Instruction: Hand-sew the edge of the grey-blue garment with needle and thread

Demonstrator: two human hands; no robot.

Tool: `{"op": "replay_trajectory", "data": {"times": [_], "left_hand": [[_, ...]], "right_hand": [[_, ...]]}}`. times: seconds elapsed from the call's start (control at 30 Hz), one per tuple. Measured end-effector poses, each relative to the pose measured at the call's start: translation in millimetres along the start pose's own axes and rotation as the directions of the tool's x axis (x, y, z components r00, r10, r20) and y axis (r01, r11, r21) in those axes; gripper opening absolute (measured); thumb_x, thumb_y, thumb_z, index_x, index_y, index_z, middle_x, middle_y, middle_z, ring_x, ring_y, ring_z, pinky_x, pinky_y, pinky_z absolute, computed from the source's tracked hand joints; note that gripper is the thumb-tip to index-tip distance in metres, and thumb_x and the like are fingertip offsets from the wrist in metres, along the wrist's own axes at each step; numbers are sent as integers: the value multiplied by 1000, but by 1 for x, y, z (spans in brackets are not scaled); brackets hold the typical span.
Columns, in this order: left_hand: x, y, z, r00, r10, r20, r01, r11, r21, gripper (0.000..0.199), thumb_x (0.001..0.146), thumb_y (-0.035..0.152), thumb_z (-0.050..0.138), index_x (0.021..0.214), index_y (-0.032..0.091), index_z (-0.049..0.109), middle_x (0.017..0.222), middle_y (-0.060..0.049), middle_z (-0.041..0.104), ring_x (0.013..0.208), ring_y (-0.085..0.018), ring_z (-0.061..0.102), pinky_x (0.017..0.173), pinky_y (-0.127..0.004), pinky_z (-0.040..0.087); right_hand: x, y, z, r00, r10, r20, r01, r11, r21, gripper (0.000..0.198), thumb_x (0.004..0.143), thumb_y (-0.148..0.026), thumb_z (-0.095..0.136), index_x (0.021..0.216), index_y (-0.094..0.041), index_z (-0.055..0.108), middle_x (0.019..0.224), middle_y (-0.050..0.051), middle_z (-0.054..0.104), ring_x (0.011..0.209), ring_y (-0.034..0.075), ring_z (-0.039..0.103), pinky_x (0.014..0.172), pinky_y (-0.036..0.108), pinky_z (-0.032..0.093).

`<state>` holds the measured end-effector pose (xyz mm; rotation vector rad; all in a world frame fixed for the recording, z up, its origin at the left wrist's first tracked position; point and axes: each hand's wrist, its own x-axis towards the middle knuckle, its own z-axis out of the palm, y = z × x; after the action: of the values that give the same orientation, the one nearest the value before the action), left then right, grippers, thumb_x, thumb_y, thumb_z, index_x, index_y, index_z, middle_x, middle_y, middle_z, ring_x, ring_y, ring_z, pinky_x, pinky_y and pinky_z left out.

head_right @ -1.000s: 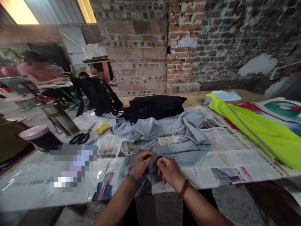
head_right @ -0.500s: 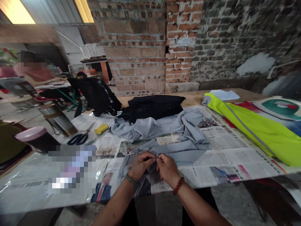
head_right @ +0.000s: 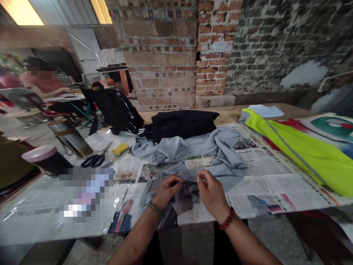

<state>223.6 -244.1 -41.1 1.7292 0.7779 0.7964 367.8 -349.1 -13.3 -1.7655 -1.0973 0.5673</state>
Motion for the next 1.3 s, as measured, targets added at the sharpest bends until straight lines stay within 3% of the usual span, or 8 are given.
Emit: {"op": "replay_trajectory", "data": {"times": [0.1,0.2,0.3,0.5,0.63,0.83,1.03,1.3], "left_hand": [[1,-1,0,999,42,9,-42,999,17,11,61,13,56,69,15,64,65,1,55,62,-11,48,59,-21,36],[0,-1,-1,996,89,22,-90,995,36,11,62,12,55,67,15,64,67,0,55,66,-12,50,63,-22,37],[0,-2,-1,996,93,-5,-93,995,42,11,62,12,54,67,15,64,66,-1,54,64,-12,49,62,-22,37],[1,-3,1,996,82,-47,-80,996,51,12,63,11,53,68,15,63,70,-2,56,68,-13,51,64,-23,39],[0,-4,2,992,106,-63,-101,992,79,13,62,9,52,68,15,62,70,-1,56,70,-13,51,66,-23,39],[-2,-2,1,980,197,-37,-190,971,145,11,65,10,53,68,15,62,69,-1,56,69,-13,52,66,-23,40],[-2,0,0,970,237,-46,-227,961,156,13,65,8,52,69,15,62,68,-1,56,67,-12,51,63,-22,39],[-1,-6,3,989,114,-92,-109,993,50,10,66,15,56,73,14,63,70,-1,59,67,-12,51,63,-22,40]], "right_hand": [[24,-3,-2,979,-201,36,201,980,5,34,77,-20,39,110,-19,47,111,8,56,95,18,56,86,33,42],[43,-1,8,908,-322,269,321,946,48,55,69,-9,37,123,-17,39,117,8,53,111,17,47,97,34,33],[45,2,15,870,-332,364,356,935,1,60,63,-6,39,121,-16,43,101,6,59,101,18,51,94,35,35],[13,8,3,930,-283,236,329,925,-189,40,71,-13,44,109,-18,52,81,4,58,84,19,52,82,35,40],[-6,15,-6,896,-365,254,416,889,-191,28,74,-17,48,100,-22,58,76,2,59,85,19,53,92,38,34],[19,9,-4,990,-113,87,112,994,13,35,80,-34,43,107,-16,55,83,4,60,64,14,56,62,27,44],[48,-5,8,914,-77,399,93,995,-21,29,73,-37,51,63,-14,66,67,4,61,67,15,54,62,24,39],[58,0,22,913,66,402,-153,970,188,18,62,-30,61,64,-13,64,56,-1,56,53,9,45,53,21,33]]}}
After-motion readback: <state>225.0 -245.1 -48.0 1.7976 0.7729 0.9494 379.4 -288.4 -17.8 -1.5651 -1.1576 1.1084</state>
